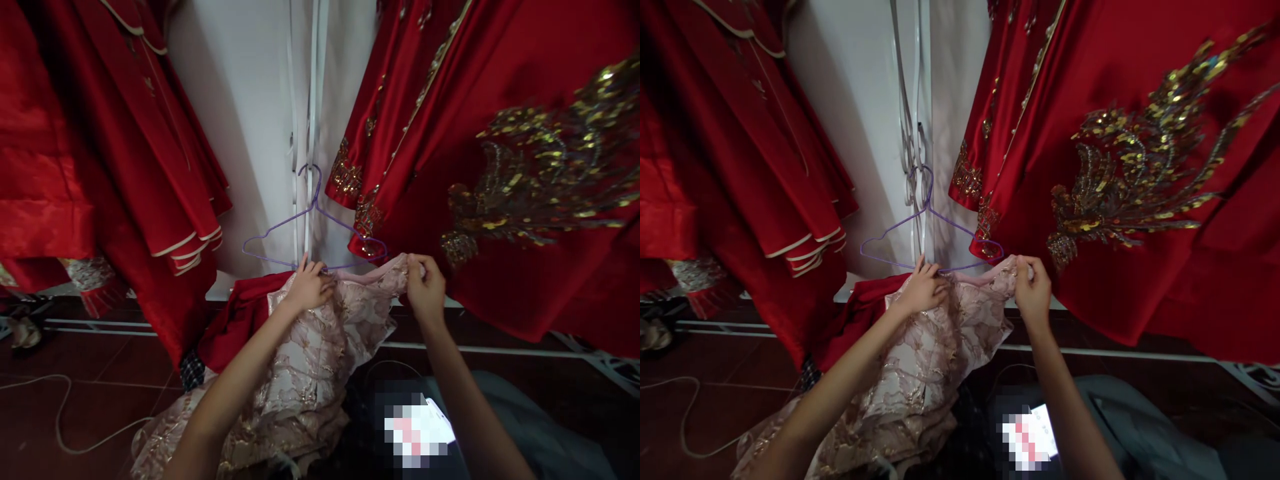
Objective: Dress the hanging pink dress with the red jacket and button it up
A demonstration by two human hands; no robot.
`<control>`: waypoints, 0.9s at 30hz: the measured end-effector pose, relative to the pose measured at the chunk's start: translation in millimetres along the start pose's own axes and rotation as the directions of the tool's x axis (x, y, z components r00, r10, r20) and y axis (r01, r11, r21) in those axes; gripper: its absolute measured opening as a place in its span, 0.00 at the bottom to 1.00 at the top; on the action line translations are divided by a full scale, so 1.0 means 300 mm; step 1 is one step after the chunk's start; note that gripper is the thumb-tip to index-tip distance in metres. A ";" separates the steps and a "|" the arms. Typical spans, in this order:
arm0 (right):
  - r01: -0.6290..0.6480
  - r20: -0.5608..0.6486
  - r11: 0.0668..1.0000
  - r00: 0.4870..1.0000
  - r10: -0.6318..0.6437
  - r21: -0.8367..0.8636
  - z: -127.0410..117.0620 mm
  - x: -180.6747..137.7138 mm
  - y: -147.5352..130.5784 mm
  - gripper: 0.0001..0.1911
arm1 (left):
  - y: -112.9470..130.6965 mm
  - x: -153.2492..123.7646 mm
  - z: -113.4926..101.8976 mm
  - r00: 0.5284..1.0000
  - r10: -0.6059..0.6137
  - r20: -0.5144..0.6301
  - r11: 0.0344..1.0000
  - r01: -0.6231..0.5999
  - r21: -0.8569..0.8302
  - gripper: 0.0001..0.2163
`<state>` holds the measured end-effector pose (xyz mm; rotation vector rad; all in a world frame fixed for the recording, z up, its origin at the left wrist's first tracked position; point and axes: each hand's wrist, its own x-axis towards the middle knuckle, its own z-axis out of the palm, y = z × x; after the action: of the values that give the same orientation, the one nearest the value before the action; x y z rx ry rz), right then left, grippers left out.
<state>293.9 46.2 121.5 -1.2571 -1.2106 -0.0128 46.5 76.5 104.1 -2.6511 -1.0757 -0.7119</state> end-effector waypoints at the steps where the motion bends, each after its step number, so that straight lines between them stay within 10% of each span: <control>1: -0.010 -0.058 1.000 0.998 0.010 -0.009 0.000 0.009 0.013 0.16 | 0.006 -0.021 -0.011 1.000 0.002 -0.004 1.000 -0.002 -0.015 0.09; 27: -0.130 -0.315 0.956 0.948 0.042 -0.263 -0.035 0.071 0.097 0.19 | 0.066 -0.084 -0.057 0.979 -0.182 -0.088 0.948 0.151 -0.280 0.07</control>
<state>327.6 62.4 117.5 -1.4933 -0.9018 -0.3157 38.6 41.1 106.4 -2.7206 -1.2635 -1.1039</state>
